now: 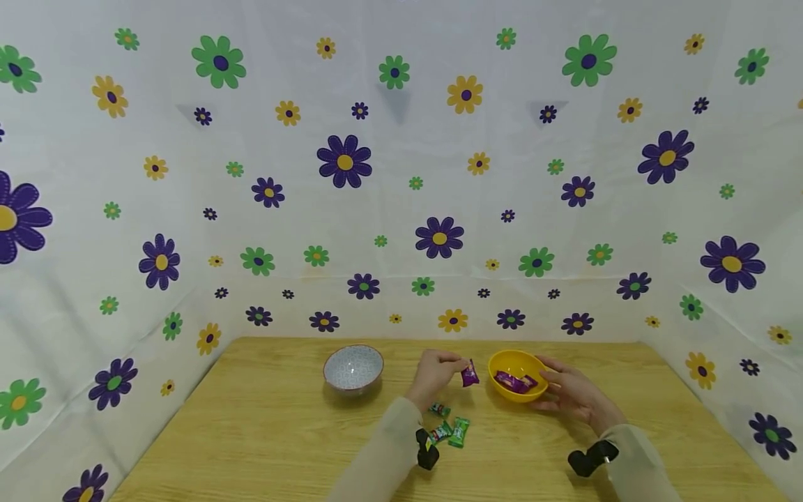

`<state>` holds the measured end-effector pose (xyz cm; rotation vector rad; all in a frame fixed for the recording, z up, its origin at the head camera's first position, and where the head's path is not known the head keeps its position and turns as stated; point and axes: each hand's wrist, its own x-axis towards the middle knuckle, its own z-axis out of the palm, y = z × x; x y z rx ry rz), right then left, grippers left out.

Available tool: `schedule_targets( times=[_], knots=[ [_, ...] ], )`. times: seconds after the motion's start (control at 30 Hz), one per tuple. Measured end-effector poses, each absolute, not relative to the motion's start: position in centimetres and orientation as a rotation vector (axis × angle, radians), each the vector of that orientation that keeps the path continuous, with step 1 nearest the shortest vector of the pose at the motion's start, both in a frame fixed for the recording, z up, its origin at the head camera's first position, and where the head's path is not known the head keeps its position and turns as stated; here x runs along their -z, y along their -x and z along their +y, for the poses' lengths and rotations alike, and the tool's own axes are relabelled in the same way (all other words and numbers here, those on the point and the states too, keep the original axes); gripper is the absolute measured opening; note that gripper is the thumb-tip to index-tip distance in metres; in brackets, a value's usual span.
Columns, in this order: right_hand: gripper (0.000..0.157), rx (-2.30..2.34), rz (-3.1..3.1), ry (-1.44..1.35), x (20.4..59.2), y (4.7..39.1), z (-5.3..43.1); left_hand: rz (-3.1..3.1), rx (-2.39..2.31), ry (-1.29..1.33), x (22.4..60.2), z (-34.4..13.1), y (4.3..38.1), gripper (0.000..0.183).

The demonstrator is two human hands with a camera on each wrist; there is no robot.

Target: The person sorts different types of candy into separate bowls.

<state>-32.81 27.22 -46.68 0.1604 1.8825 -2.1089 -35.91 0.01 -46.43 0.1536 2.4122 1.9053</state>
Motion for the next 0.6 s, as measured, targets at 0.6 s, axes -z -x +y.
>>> schedule_targets(
  times=[0.6],
  knots=[
    [0.057, 2.124, 1.853, -0.188, 46.7, 33.0, 27.2, 2.372, -2.107, 0.047, 45.3, 7.0, 34.3, 0.015]
  ],
)
